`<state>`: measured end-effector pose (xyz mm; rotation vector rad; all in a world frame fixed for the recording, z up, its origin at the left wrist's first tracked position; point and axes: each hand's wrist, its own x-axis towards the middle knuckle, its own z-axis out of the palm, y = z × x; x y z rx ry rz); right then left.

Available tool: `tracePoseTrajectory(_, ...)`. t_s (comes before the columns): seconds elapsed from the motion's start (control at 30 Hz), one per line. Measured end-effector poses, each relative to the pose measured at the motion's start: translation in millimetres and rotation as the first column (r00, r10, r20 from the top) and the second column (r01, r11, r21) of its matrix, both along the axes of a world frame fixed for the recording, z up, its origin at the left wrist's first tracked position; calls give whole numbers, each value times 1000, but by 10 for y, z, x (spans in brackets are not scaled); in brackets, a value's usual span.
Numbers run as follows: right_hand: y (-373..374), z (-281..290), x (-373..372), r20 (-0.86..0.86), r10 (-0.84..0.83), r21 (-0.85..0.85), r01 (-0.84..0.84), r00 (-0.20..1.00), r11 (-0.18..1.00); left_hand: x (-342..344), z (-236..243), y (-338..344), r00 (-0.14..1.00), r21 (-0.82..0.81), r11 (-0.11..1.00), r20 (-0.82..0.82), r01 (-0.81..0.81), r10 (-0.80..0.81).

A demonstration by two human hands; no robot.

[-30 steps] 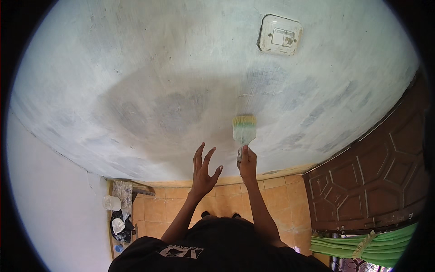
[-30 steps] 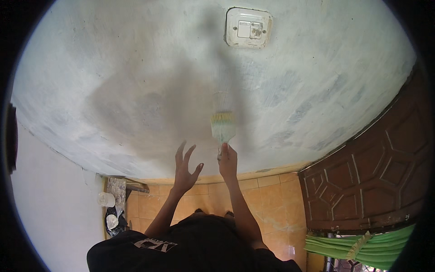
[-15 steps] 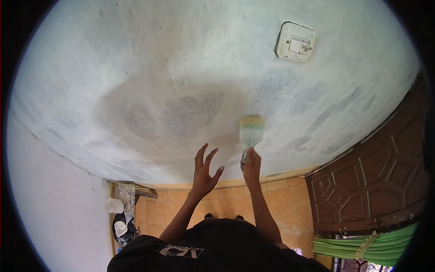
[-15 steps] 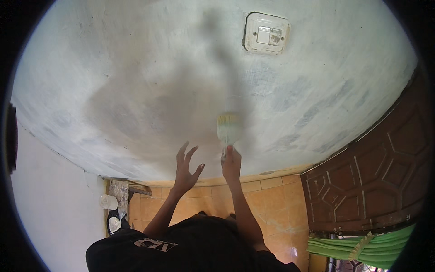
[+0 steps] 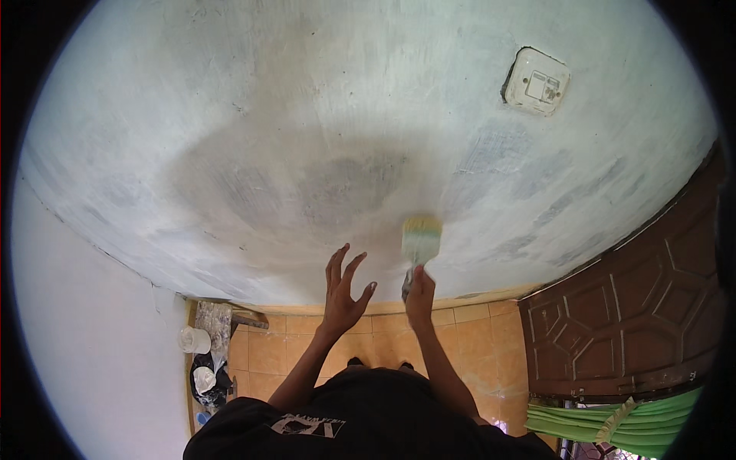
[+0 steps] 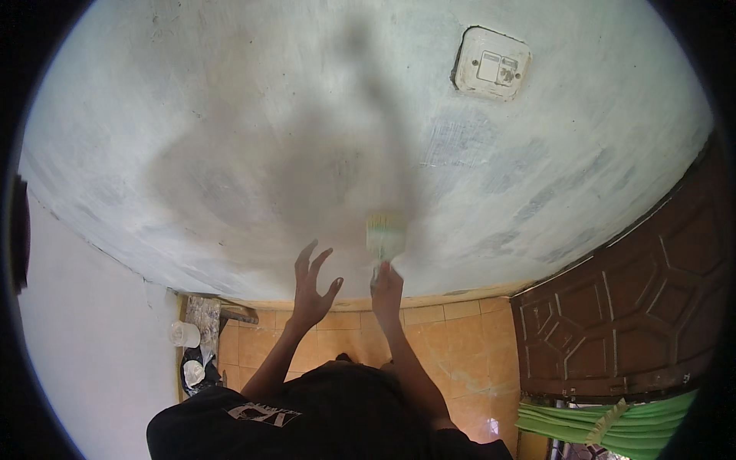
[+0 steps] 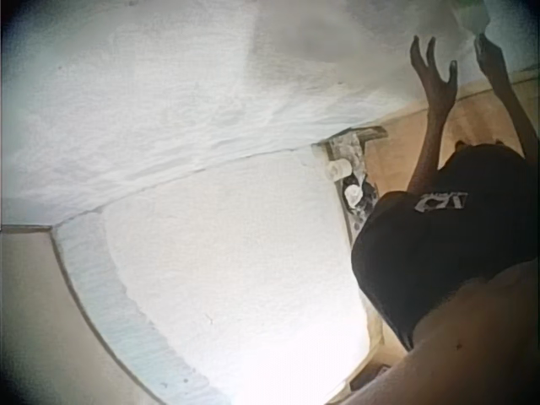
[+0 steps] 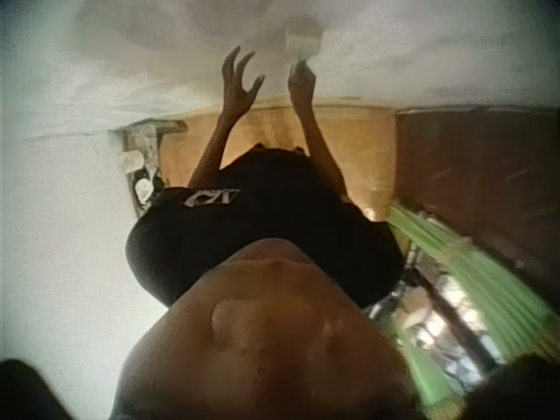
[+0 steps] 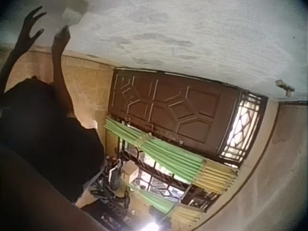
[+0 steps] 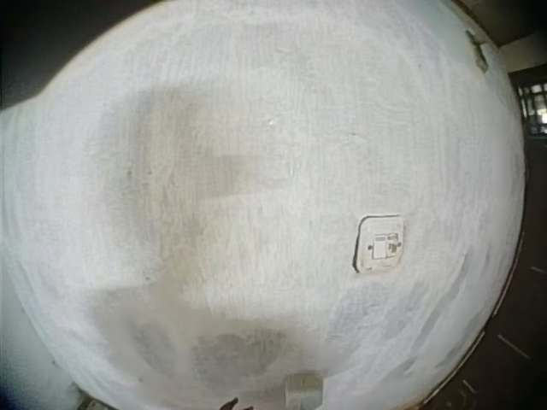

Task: The person paints a white wall using a paint brush dipped into a bucket of white paint.

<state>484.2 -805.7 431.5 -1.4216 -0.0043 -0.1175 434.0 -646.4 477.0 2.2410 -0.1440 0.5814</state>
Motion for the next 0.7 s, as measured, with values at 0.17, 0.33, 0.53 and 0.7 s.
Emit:
tracePoseTrajectory(0.17, 110, 1258, 452, 145, 21, 127, -40, 989, 991, -40, 49, 80, 1000, -39, 999, -11, 0, 0)
tracePoseTrajectory(0.33, 2, 188, 657, 202, 27, -93, -9, 979, 996, -60, -9, 43, 1000, -75, 997, -2, 10, -10)
tracePoseTrajectory(0.53, 172, 410, -99, -202, 79, 123, -55, 976, 991, -185, -83, 196, 999, -60, 998, -39, -22, 20)
tracePoseTrajectory(0.7, 393, 1286, 430, 166, 101, 56, -112, 981, 992, -175, -38, 202, 998, -69, 996, -21, -58, 57)
